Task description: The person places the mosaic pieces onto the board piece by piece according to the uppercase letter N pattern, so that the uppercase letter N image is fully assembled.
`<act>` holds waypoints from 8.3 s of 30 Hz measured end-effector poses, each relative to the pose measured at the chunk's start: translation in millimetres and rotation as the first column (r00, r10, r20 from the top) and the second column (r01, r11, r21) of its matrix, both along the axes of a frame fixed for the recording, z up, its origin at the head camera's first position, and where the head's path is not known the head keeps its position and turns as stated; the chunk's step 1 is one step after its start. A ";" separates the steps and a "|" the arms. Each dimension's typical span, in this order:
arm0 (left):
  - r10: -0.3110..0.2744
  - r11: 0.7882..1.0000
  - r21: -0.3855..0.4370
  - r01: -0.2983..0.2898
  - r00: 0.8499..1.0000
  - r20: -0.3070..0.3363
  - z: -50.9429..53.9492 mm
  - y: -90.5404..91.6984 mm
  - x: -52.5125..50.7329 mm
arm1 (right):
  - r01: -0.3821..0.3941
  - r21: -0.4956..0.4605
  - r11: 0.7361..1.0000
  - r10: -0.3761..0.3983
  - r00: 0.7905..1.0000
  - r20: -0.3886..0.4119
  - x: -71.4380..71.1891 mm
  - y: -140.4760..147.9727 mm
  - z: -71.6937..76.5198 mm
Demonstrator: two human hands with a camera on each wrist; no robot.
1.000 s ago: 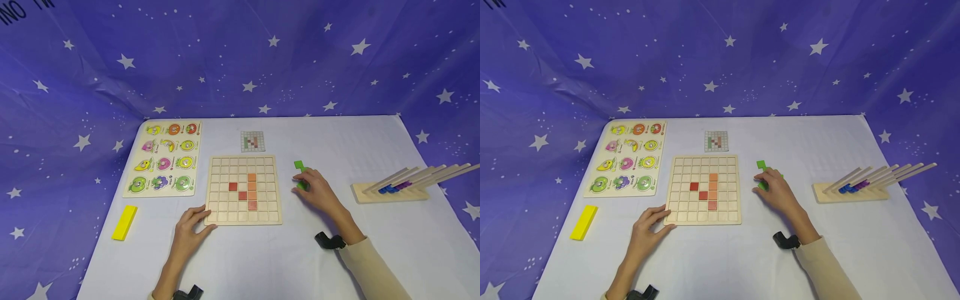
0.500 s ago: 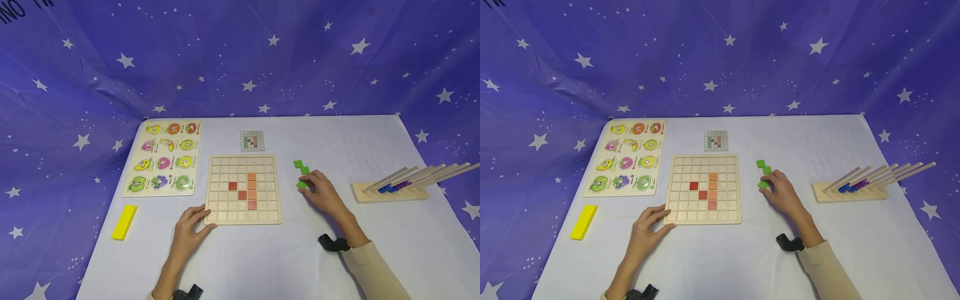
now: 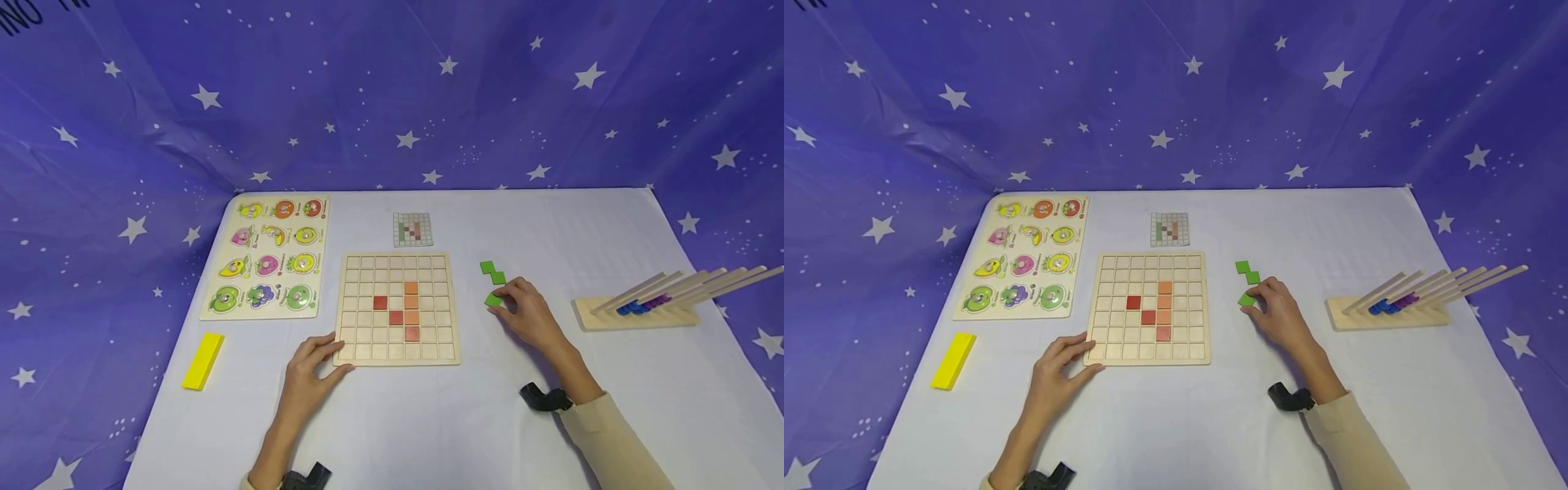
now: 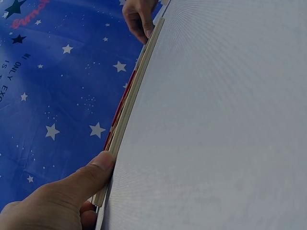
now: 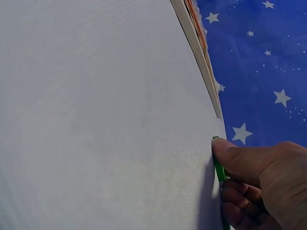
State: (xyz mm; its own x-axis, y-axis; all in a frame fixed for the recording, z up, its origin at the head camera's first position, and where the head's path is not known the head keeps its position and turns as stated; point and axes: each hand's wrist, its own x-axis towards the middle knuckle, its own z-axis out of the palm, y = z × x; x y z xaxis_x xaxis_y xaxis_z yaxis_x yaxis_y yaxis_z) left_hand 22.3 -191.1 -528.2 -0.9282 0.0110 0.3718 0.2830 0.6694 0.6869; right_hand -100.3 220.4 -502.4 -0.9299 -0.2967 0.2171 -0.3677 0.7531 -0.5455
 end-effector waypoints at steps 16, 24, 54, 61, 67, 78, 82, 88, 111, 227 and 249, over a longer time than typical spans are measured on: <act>0.000 1.000 0.005 0.000 1.000 0.012 -1.2 -1.0 -0.3 | -0.099 0.019 0.995 0.099 0.995 -0.004 -10.5 -10.3 10.0; 0.002 1.000 0.010 -0.002 1.000 0.022 -1.9 0.7 0.5 | -0.167 -0.014 0.986 0.167 0.986 -0.013 -23.2 -35.7 23.9; -0.004 1.000 -0.004 0.004 1.000 0.011 -1.1 0.7 -0.8 | -0.341 -0.053 0.939 0.343 0.938 0.057 -30.5 -126.7 23.5; 0.001 1.000 0.005 -0.001 1.000 0.014 -1.0 -1.2 0.1 | -0.386 -0.016 0.922 0.387 0.922 0.029 -30.2 -141.9 21.7; 0.005 1.000 0.007 -0.005 1.000 0.023 0.3 -1.5 0.9 | -0.398 0.004 0.917 0.397 0.917 0.045 -28.8 -152.6 23.2; 0.003 1.000 0.006 -0.004 1.000 0.016 -0.5 -2.4 -0.3 | -0.422 0.050 0.905 0.420 0.907 0.041 -36.6 -172.4 38.6; -0.001 1.000 0.010 0.001 1.000 0.016 -0.4 -2.5 -0.3 | -0.433 0.051 0.900 0.431 0.901 0.046 -41.9 -182.9 39.7; 0.003 1.000 0.006 -0.003 1.000 0.009 -0.9 -2.5 0.1 | -0.450 0.047 0.892 0.447 0.892 0.073 -49.4 -198.7 32.8; -0.008 1.000 0.011 0.007 1.000 0.021 -1.2 -1.6 -0.4 | -0.431 0.046 0.901 0.421 0.896 0.138 -55.0 -218.2 15.1; 0.004 1.000 0.016 -0.004 0.999 0.037 -0.3 -0.3 0.2 | -0.107 -0.135 0.985 0.103 0.994 -0.034 -53.1 -53.3 19.2; 0.004 1.000 0.003 -0.005 0.999 0.038 -1.2 0.1 0.0 | -0.312 -0.193 0.930 0.310 0.950 -0.041 -20.6 -160.3 23.7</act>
State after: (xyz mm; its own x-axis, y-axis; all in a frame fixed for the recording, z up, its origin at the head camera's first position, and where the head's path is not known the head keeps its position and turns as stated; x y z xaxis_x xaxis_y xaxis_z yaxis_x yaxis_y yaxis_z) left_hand 22.3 -191.1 -529.4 -0.9416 0.0057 0.3367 0.2540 0.6685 0.6990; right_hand -120.9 60.1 -478.6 -0.7957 -0.5215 0.3079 -0.5719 0.4798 -0.6654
